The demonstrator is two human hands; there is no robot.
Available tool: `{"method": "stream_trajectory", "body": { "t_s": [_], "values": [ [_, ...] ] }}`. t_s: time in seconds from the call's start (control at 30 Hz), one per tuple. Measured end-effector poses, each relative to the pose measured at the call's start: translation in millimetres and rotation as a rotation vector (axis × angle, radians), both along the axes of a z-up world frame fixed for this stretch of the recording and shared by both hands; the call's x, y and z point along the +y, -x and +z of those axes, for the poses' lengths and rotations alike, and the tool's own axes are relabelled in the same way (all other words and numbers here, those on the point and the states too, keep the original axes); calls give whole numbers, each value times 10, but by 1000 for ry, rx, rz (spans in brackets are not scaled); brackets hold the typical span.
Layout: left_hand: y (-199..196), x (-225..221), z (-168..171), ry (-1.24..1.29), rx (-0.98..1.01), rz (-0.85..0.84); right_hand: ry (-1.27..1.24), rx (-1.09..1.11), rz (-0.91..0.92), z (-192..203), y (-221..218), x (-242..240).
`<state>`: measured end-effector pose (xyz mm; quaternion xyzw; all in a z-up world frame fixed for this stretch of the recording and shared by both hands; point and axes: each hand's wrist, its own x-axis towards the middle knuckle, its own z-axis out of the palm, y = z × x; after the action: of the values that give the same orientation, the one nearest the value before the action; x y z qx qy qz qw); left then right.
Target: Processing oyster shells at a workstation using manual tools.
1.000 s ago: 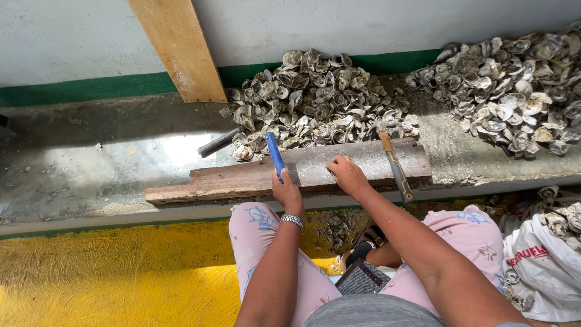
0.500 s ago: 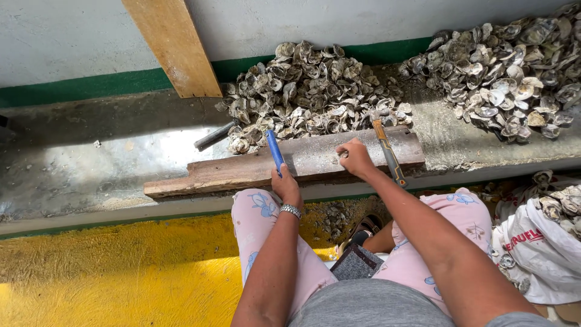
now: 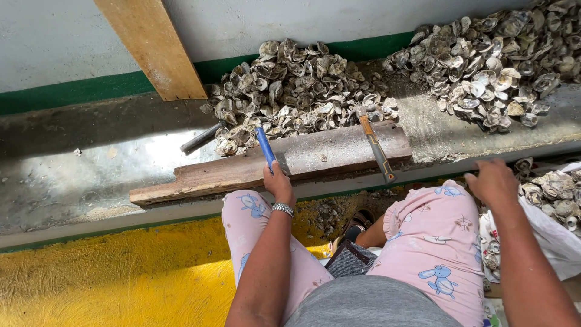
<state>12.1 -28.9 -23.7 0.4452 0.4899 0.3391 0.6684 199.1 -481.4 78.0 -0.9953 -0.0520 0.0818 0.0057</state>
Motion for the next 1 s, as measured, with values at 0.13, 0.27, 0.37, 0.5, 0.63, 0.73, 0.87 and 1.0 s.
{"method": "stream_trajectory", "body": {
  "t_s": [0.13, 0.27, 0.37, 0.5, 0.63, 0.73, 0.87, 1.0],
  "values": [
    [-19, -37, -110, -38, -23, -3, -264, -92, 214, 20, 337, 1224],
    [-9, -13, -95, -55, -21, 13, -369, 137, 636, -185, 698, 2535],
    [47, 18, -136, -67, -1, 33, -330, 82, 770, -430, 813, 3007],
    [103, 120, -255, -121, 41, 37, -242, -120, 901, -929, 787, 3152],
    [100, 137, -192, -169, 101, 21, -164, -92, 901, -1030, 666, 2942],
    [84, 126, -227, -199, 125, 2, -353, -59, 816, -698, 598, 2537],
    [84, 106, -106, -138, 58, -10, -498, -102, 495, -57, 338, 1485],
    [55, 120, 6, -59, -9, -14, -344, -170, 122, 378, 304, 315]
  ]
}}
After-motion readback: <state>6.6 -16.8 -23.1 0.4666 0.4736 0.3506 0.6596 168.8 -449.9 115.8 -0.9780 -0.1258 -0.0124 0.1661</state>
